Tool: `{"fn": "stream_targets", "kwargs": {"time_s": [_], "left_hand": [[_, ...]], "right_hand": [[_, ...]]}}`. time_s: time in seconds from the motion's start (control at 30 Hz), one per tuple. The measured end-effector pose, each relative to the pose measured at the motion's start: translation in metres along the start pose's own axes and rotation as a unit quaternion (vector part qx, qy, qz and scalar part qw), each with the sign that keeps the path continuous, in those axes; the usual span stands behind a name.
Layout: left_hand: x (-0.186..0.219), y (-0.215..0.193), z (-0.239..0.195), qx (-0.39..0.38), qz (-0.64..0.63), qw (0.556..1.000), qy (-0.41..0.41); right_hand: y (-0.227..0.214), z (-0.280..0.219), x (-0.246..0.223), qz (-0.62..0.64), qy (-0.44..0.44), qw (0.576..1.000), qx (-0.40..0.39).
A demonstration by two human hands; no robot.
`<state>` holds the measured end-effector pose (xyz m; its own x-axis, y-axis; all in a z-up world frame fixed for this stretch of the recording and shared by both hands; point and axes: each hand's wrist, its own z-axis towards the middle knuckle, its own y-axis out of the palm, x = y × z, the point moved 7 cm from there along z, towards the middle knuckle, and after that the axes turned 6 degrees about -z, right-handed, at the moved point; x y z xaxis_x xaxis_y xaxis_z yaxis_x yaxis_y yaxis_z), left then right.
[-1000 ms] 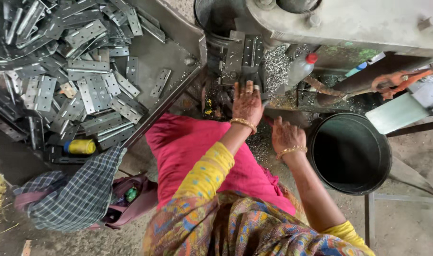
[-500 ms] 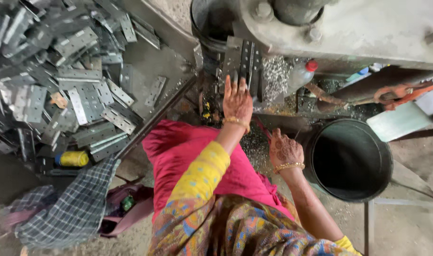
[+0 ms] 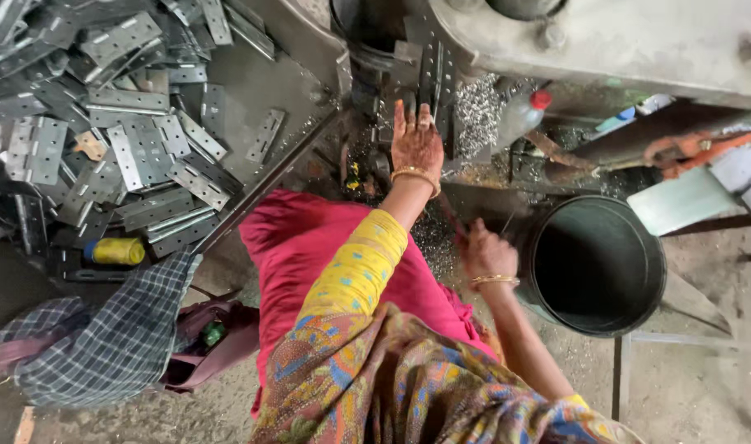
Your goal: The person assembles metal hinges by taking a metal plate, placing it into a machine press, and operating a manual lever and a rotary handle to punch or shape the component before placing it in a separate bin.
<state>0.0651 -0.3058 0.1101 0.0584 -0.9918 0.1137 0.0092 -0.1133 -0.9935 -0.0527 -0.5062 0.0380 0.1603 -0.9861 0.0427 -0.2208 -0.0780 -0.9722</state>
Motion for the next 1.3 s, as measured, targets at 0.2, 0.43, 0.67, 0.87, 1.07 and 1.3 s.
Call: {"fn": "stream_targets", "kwargs": {"time_s": [0.2,0.43,0.67,0.87,1.07,1.3], "left_hand": [[0.008,0.008,-0.010,0.044,0.011,0.999,0.005],[-0.004,-0.003,-0.009,0.038,-0.003,0.999,0.017],[-0.004,-0.014,0.007,-0.068,0.004,0.998,0.007],[-0.002,-0.008,0.017,0.004,0.045,0.999,-0.007],[-0.005,-0.031,0.011,-0.121,0.012,0.993,0.009],[0.000,-0.035,0.037,-0.059,0.025,0.997,-0.030]], "right_hand": [[0.008,-0.003,-0.018,0.111,0.006,0.993,-0.038],[0.052,0.003,0.000,0.120,0.000,0.992,-0.045],[0.056,0.014,0.016,0.095,-0.033,0.995,-0.027],[0.069,-0.002,-0.003,0.128,-0.009,0.992,0.016],[0.041,0.015,0.012,0.078,-0.019,0.997,-0.014],[0.092,-0.003,-0.002,0.128,0.030,0.991,0.021]]}}
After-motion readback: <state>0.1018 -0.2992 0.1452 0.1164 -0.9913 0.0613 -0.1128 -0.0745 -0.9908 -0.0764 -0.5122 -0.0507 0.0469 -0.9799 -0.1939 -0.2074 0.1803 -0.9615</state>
